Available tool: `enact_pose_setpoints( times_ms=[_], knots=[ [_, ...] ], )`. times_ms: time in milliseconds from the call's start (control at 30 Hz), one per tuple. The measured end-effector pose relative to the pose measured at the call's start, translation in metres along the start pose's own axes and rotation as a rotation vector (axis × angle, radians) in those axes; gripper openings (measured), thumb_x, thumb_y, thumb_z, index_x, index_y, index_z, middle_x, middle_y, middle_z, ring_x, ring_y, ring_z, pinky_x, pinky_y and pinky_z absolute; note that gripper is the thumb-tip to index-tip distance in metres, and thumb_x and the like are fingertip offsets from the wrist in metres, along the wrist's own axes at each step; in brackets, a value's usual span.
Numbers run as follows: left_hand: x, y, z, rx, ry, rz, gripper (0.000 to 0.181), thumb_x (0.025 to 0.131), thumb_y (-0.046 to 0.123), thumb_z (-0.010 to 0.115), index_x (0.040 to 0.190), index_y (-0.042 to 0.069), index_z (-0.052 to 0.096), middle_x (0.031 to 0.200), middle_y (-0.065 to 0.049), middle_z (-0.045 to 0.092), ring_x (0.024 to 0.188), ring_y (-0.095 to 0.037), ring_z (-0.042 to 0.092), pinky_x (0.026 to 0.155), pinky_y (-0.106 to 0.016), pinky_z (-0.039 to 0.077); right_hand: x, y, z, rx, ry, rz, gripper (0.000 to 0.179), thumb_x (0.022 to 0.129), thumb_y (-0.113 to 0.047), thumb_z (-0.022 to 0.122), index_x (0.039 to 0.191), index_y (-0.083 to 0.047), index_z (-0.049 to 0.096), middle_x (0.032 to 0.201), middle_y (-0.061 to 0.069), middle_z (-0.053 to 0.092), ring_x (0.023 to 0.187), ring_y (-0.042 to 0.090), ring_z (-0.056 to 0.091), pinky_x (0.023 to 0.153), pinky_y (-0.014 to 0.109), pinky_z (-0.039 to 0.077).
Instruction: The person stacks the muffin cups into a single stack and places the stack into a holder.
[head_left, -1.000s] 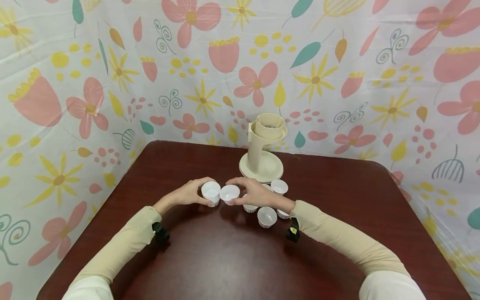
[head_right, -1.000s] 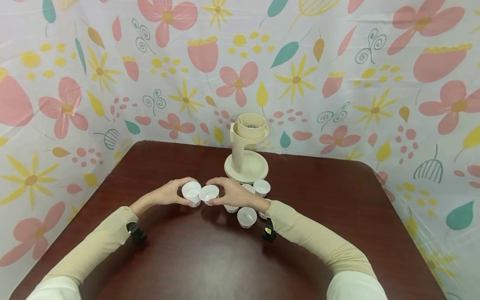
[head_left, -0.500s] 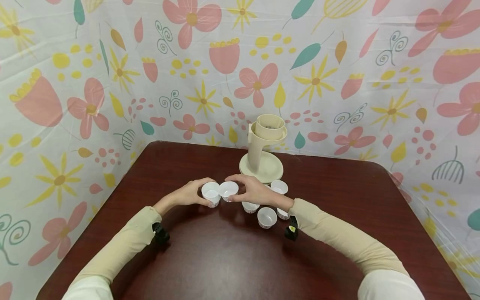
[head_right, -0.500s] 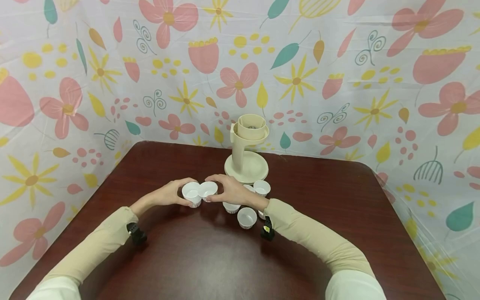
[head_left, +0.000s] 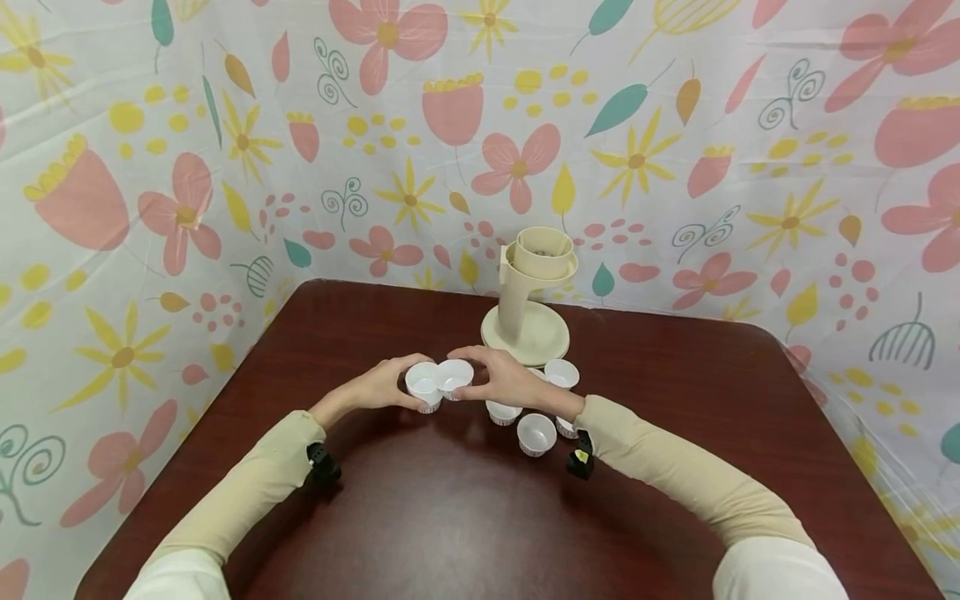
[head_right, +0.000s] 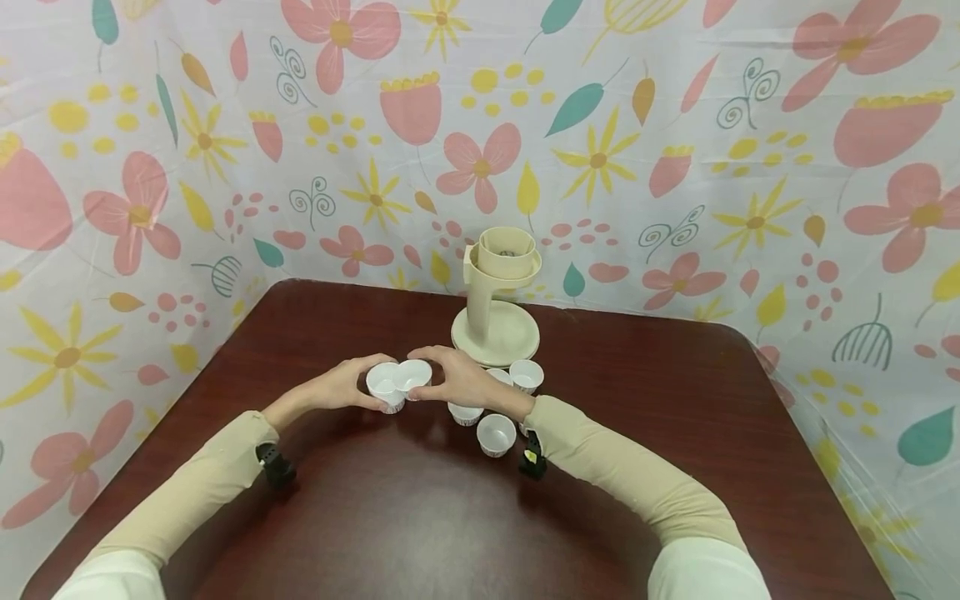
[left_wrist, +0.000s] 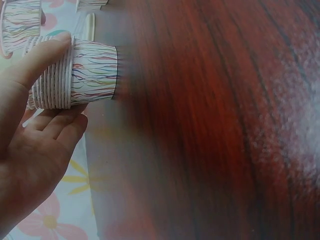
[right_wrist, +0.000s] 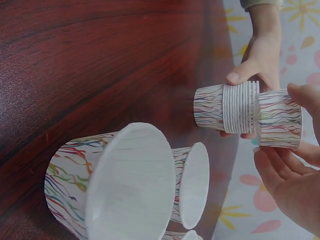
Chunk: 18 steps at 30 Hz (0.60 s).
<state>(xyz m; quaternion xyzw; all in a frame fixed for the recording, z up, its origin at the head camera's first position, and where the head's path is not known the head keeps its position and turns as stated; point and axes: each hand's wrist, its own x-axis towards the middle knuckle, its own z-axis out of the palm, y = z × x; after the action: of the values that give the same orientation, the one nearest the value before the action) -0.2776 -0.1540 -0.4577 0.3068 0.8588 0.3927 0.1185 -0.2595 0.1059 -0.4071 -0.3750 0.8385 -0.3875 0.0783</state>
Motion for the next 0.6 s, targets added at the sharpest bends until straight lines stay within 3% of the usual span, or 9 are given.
enact_pose_setpoints(
  times_ms=[267,600],
  knots=[
    [-0.0013,0.0032,-0.0010,0.019,0.003,-0.024,0.067,0.075,0.026,0.085,0.132,0.016,0.052,0.122,-0.002,0.063,0.108,-0.017,0.057,0.093,-0.038,0.043,0.0036,-0.0004,0.0011,0.041,0.007,-0.007,0.056,0.085,-0.021,0.076,0.132,-0.002,0.053,0.125,0.011,0.061,0.100,0.020,0.067,0.086,0.039,0.055],
    [-0.0011,0.0022,-0.0006,0.023,-0.010,-0.033,0.069,0.076,0.026,0.084,0.135,0.014,0.049,0.125,-0.003,0.061,0.113,-0.018,0.056,0.095,-0.039,0.043,0.0075,-0.0008,0.0027,-0.004,-0.019,-0.016,0.062,0.085,-0.022,0.075,0.139,-0.003,0.049,0.132,0.012,0.059,0.107,0.021,0.066,0.084,0.023,0.053]
  ],
)
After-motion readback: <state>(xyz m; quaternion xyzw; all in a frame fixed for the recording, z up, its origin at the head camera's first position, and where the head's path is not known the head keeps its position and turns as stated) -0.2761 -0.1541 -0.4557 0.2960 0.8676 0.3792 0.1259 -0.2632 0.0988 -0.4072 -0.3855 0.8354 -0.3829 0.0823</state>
